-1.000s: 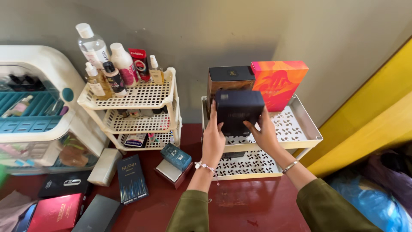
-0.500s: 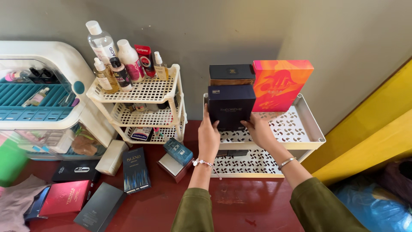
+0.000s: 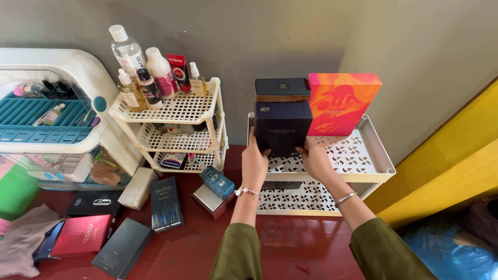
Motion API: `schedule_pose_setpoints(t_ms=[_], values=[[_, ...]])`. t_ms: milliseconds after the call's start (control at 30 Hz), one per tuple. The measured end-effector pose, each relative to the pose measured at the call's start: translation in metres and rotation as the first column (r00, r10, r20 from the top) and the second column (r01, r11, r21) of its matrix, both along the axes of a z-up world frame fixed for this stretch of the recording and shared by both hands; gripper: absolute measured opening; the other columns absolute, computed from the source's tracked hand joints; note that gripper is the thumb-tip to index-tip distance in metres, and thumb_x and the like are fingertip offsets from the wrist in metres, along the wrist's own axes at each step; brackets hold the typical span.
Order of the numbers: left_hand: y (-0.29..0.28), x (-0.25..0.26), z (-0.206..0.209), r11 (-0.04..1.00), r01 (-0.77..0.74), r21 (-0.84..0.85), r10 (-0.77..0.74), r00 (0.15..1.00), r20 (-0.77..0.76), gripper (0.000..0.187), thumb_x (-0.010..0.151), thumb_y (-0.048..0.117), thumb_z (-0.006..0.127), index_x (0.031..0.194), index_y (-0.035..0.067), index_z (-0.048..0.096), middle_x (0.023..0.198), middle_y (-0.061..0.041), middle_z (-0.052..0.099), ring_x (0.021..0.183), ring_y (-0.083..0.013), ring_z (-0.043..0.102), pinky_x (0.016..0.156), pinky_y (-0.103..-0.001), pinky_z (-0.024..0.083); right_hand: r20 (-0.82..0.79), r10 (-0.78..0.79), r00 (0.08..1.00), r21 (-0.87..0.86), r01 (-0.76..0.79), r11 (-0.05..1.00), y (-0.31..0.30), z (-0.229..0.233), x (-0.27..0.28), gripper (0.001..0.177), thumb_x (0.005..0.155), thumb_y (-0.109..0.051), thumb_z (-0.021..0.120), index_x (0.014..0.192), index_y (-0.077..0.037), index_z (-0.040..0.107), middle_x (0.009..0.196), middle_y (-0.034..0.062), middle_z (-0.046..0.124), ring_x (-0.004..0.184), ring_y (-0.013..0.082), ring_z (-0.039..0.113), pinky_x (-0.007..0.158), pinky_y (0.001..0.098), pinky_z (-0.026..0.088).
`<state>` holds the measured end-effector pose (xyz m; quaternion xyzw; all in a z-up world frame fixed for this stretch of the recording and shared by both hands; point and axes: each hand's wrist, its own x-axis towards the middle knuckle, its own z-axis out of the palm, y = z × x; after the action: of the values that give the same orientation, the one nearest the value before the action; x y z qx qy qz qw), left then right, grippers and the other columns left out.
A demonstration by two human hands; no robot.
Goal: The person assembles a two-tier white plastic shelf by inserting vertical poles into the trays. Then, the person places several rectangular boxes onto the upper and lower shelves, arranging them in rows.
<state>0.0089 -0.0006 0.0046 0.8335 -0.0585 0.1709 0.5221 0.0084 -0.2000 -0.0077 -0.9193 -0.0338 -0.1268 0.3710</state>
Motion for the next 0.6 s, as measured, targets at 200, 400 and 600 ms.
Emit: schedule_pose_setpoints(t_ms=[200,400,600], values=[[0.001,0.003,0.003,0.996,-0.005,0.084,0.006,1.0,-0.016,0.075,0.084,-0.005,0.07,0.15,-0.007,0.037,0.093,-0.028,0.072,0.082,-0.0374,0.075,0.066,-0.038,0.061,-0.016,0.037,0.999,0.138,-0.035,0.99,-0.001,0.002,-0.001,0.042,0.091,-0.001,0.063,0.132,-0.001,0.055,0.111,0.0193,0.075,0.109,0.0288,0.072,0.086,0.0383,0.055],[0.005,0.002,0.002,1.0,0.018,-0.014,-0.018,0.998,0.06,0.085,0.078,0.006,0.079,0.15,-0.005,0.034,0.115,-0.029,0.068,0.103,-0.0399,0.07,0.086,-0.041,0.059,0.0,0.038,0.999,0.143,-0.038,0.989,0.003,0.005,-0.002,0.044,0.09,-0.009,0.068,0.132,-0.002,0.055,0.114,0.0187,0.075,0.108,0.0282,0.073,0.087,0.0373,0.058],[0.006,-0.006,0.005,0.996,-0.083,-0.027,0.087,0.948,0.306,0.056,0.095,0.018,0.076,0.147,0.012,0.055,0.13,-0.021,0.068,0.115,-0.0371,0.067,0.092,-0.043,0.056,0.081,-0.085,0.993,-0.043,0.089,0.995,0.0,-0.004,0.01,0.038,0.11,-0.032,0.047,0.133,-0.002,0.055,0.092,0.0324,0.069,0.09,0.0516,0.064,0.077,0.0555,0.049]])
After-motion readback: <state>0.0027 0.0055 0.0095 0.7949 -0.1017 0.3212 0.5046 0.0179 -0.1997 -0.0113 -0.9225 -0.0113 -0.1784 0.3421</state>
